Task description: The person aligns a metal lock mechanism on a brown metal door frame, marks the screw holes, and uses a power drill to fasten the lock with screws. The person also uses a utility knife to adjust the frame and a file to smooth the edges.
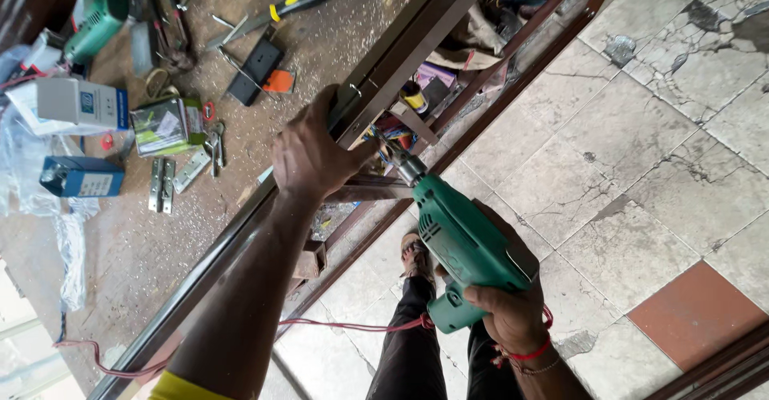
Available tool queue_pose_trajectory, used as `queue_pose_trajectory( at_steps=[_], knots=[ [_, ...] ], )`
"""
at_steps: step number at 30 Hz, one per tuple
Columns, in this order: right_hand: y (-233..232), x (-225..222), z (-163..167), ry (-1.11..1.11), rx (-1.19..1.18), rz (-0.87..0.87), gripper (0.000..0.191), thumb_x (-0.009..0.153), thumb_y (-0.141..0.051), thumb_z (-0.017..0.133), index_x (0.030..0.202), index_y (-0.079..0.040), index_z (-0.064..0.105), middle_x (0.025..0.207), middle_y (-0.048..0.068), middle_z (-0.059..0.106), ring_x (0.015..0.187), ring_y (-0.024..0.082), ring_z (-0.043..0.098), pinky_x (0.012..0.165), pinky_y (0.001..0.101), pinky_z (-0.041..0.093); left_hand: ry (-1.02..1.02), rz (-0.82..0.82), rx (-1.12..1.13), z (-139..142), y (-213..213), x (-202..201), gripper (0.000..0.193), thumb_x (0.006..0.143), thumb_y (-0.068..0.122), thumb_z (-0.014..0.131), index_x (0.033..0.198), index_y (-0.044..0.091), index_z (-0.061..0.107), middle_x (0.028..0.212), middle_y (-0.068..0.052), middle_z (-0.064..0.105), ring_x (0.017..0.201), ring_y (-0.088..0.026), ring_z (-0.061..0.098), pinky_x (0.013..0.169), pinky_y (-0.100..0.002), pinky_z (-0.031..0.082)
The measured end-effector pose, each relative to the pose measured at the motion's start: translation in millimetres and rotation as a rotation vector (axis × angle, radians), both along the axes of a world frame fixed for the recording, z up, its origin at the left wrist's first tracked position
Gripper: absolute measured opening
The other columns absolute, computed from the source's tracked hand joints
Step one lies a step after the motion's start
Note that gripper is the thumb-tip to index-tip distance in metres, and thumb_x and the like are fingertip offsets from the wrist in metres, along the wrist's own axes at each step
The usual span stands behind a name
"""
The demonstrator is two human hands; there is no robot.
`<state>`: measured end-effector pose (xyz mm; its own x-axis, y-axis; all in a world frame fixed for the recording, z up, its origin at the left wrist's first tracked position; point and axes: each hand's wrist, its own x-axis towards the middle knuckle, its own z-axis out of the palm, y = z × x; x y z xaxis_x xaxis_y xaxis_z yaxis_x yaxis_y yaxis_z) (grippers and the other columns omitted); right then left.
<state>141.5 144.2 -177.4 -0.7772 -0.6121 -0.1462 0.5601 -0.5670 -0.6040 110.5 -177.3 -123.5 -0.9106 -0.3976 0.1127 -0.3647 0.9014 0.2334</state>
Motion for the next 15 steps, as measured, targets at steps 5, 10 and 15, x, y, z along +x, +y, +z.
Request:
queue_pose_trajectory(
  at_steps=[5, 10, 15],
  knots=[
    [-11.3, -1.7, -12.2, -0.043, 0.03, 0.036, 0.089, 0.071, 0.008, 0.073, 0.153, 0.007, 0.038, 0.131, 0.024, 0.064, 0.117, 0.039, 0.069, 0.097, 0.057, 0.062, -0.087, 0.095, -0.048, -7.2, 0.8, 5.8, 0.088, 0.068, 0.052, 0.091, 0.138, 0.009, 0.061, 0.104, -0.018, 0.077, 0.069, -0.026, 0.075, 0.056, -0.041, 0.063],
    [-16.2, -9.2, -11.4, 0.023, 0.042, 0.037, 0.096, 0.068, 0.003, 0.075, 0.156, 0.005, 0.038, 0.135, 0.024, 0.063, 0.12, 0.037, 0.068, 0.098, 0.0557, 0.061, -0.016, 0.055, -0.023, -2.1, 0.5, 4.0, 0.076, 0.07, 0.037, 0.086, 0.137, 0.009, 0.063, 0.101, -0.015, 0.079, 0.068, -0.022, 0.076, 0.058, -0.039, 0.064],
    [-19.9, -14.6, -6.2, 0.036, 0.024, 0.038, 0.099, 0.064, 0.001, 0.076, 0.156, 0.006, 0.039, 0.139, 0.025, 0.062, 0.119, 0.038, 0.068, 0.096, 0.0551, 0.062, 0.015, 0.04, -0.02, -2.8, 1.0, 3.8, 0.074, 0.069, 0.035, 0.087, 0.135, 0.009, 0.064, 0.099, -0.014, 0.079, 0.067, -0.021, 0.076, 0.058, -0.038, 0.064]
  ],
)
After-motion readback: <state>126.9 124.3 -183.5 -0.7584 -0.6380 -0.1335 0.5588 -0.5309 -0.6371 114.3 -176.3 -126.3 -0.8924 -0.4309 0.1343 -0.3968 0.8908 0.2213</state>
